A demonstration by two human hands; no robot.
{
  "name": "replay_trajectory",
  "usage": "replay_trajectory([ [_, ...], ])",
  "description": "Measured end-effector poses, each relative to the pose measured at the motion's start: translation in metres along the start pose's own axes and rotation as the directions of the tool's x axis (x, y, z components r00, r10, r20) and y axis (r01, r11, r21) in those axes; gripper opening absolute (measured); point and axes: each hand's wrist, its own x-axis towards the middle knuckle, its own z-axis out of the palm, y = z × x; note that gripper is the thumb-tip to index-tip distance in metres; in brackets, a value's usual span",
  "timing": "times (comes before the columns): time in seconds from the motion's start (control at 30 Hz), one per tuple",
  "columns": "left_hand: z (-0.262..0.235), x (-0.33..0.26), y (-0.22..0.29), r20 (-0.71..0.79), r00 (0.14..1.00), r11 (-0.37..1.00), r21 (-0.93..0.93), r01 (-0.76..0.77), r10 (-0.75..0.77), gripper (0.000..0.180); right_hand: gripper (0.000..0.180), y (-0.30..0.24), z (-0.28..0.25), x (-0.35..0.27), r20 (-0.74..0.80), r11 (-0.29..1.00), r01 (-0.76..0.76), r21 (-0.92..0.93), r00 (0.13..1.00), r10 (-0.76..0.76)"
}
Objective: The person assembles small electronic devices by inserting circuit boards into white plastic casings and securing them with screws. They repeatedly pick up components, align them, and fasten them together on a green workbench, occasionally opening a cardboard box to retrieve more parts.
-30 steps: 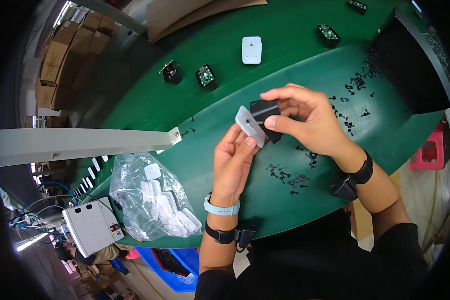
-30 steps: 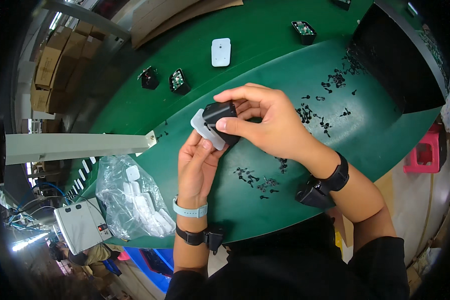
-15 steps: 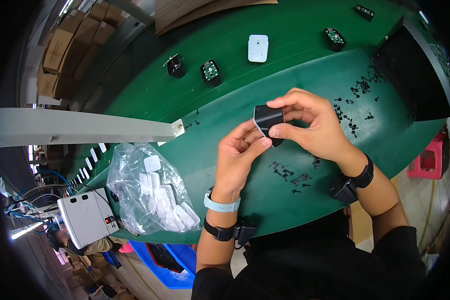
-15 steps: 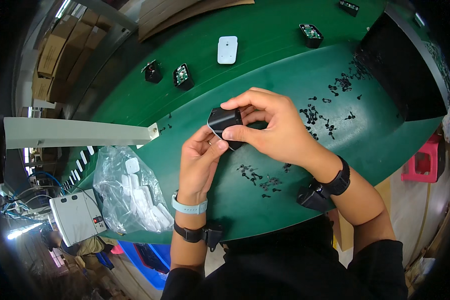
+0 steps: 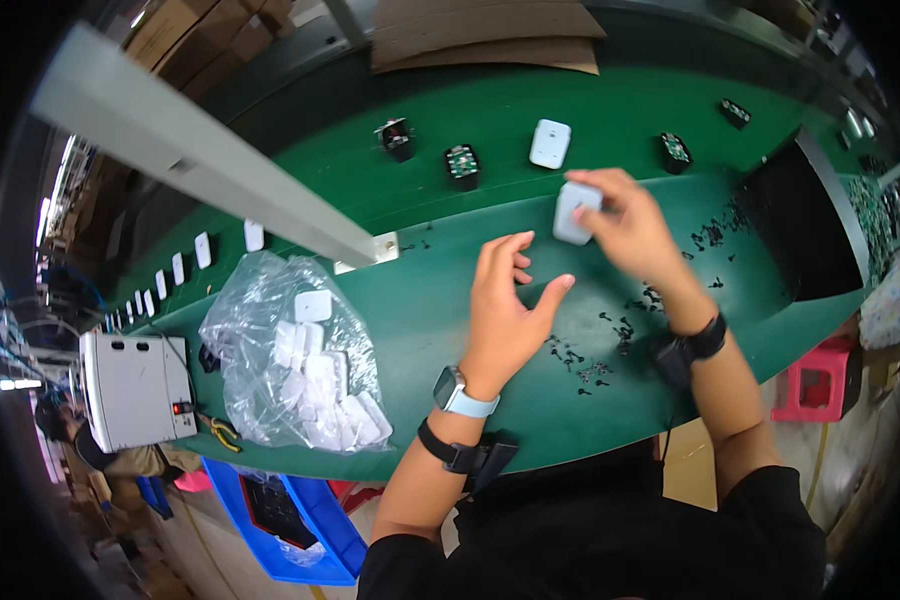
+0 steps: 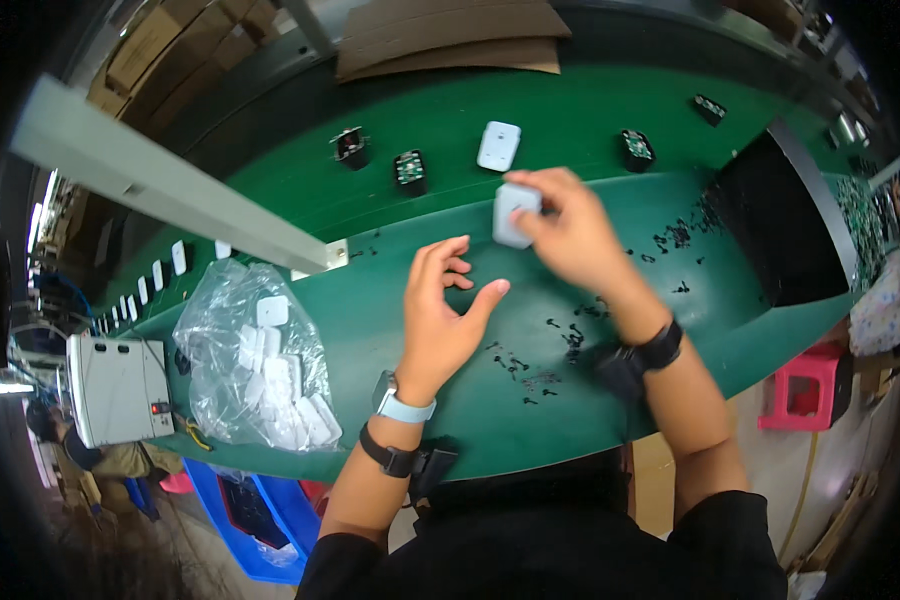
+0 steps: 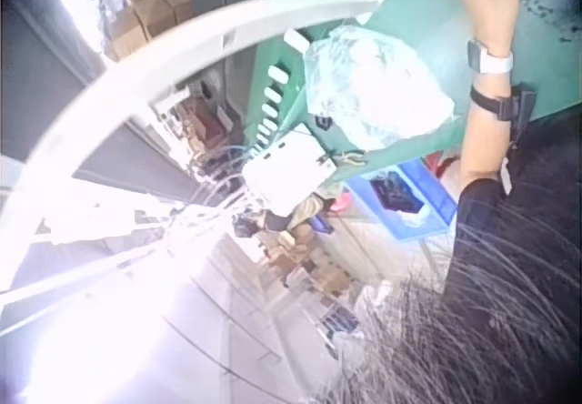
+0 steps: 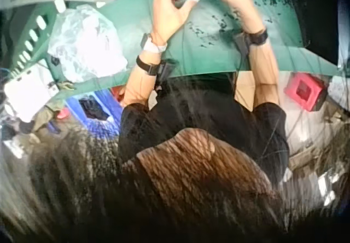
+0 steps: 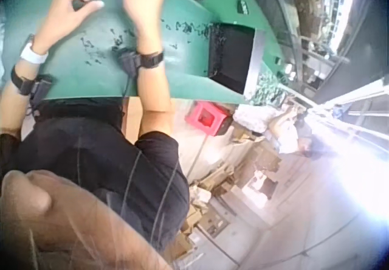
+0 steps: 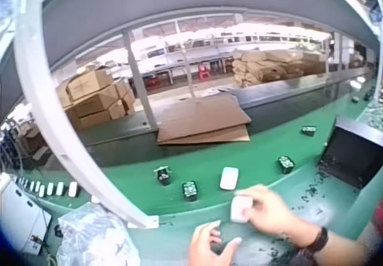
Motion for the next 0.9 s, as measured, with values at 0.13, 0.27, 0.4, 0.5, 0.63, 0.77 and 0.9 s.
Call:
replay_trajectory([
  [0.13,-0.009,-0.001,-0.008,-0.029,1.000,1.000,0.003,0.009,-0.009,0.031,0.040,0.039,-0.032,0.070,-0.036,0.978,-0.206,-0.046,0.978,0.204],
  [0.27,-0.019,-0.001,-0.013,-0.108,0.994,0.999,0.026,0.023,-0.020,0.020,0.042,0.068,-0.035,0.097,-0.139,0.780,-0.115,-0.615,0.990,0.036],
  [0.4,-0.047,0.003,0.020,-0.043,0.996,0.948,0.314,-0.056,0.073,0.017,0.043,0.078,-0.058,0.088,-0.158,0.722,0.041,-0.690,0.966,-0.205],
  [0.5,-0.116,-0.015,0.013,-0.156,0.985,0.798,0.602,0.037,0.071,0.018,0.035,0.010,-0.029,0.059,-0.189,0.864,0.099,-0.493,0.958,-0.218],
  [0.63,-0.190,-0.017,-0.019,-0.140,0.949,0.449,0.855,0.259,-0.282,0.034,0.014,-0.034,-0.014,-0.005,0.044,0.935,0.240,-0.263,0.971,-0.237],
  [0.77,-0.232,-0.017,-0.068,0.034,0.947,0.379,0.920,0.094,-0.318,0.053,0.007,-0.042,-0.007,-0.036,0.196,0.962,0.244,-0.123,0.956,-0.217],
  [0.9,-0.243,-0.003,-0.070,0.017,0.919,0.440,0.881,0.172,-0.394,0.047,0.011,-0.033,-0.018,-0.049,0.526,0.975,0.209,-0.074,0.839,-0.140],
])
